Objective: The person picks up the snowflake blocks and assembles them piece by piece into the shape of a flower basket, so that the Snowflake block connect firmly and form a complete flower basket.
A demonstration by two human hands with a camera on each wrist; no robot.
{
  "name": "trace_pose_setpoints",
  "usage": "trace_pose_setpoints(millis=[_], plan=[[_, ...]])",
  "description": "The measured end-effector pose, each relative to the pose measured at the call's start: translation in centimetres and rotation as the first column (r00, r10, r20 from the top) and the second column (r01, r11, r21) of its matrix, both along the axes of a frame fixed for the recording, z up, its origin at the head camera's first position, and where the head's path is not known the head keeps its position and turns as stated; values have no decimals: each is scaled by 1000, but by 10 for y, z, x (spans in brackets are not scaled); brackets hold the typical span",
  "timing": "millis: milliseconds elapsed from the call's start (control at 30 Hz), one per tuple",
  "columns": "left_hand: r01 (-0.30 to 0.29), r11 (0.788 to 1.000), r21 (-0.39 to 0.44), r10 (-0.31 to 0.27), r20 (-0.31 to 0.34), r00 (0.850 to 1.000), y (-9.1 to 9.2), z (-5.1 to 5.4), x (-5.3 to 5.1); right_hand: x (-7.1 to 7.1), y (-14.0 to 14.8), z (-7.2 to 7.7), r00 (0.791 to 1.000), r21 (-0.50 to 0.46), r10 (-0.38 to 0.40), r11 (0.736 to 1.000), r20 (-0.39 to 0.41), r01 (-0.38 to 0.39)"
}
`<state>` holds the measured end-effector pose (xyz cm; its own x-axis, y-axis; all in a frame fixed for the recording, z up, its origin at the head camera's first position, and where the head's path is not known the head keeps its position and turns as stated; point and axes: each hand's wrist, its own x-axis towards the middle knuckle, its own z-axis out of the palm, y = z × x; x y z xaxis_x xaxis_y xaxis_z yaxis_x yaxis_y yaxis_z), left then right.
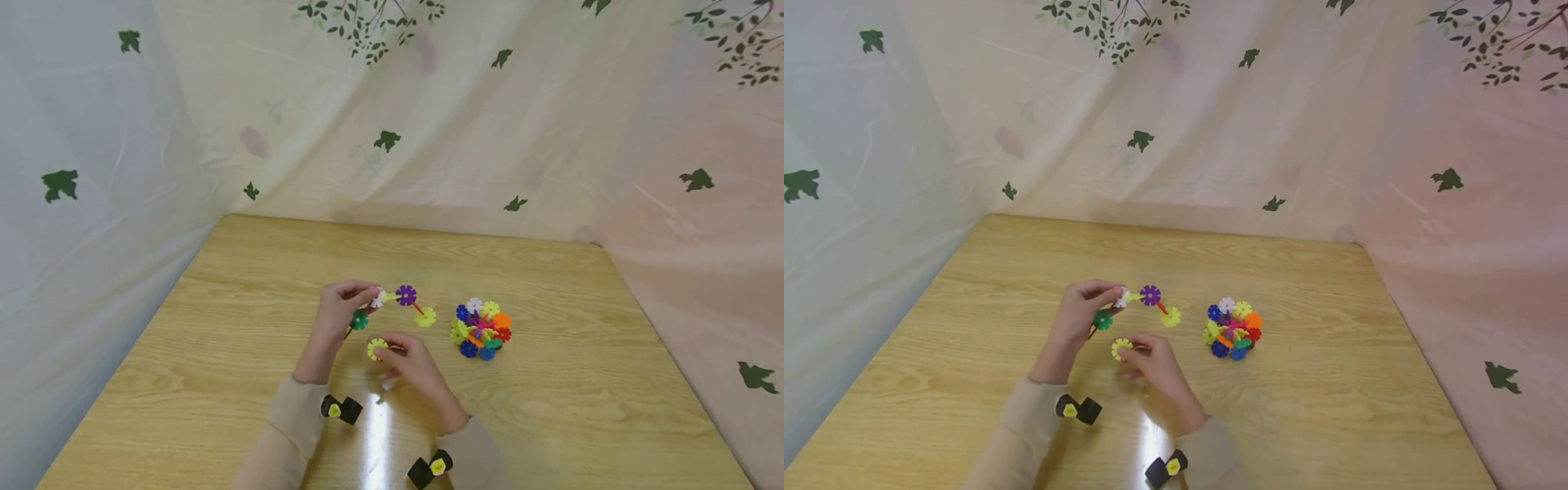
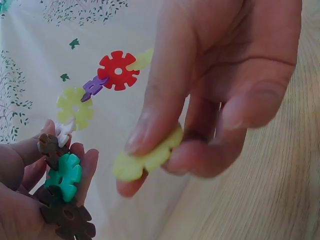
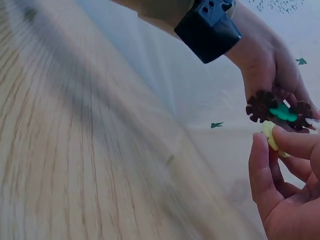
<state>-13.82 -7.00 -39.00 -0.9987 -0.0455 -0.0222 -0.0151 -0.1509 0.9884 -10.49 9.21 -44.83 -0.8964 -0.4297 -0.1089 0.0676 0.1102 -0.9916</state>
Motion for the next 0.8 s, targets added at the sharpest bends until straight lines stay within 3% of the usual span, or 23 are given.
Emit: trace_pose_setpoints(millis=[133, 300, 633, 800], plan=[[-3, 999, 40, 3, -7, 1000, 5, 1, -1, -1, -10, -3, 997, -57, 27, 998, 74, -22], [-7, 1000, 18, 7, 0, 1000, 6, 3, -1, 0, -17, -3, 989, -117, 22, 993, 150, -5], [-43, 997, 58, 42, 10, 999, 9, 4, -1, 4, -24, -1, 986, -84, -97, 990, 139, 109], [-65, 990, 121, 71, -49, 996, 11, 4, 1, 8, -31, -4, 986, -132, -114, 983, 123, 130]])
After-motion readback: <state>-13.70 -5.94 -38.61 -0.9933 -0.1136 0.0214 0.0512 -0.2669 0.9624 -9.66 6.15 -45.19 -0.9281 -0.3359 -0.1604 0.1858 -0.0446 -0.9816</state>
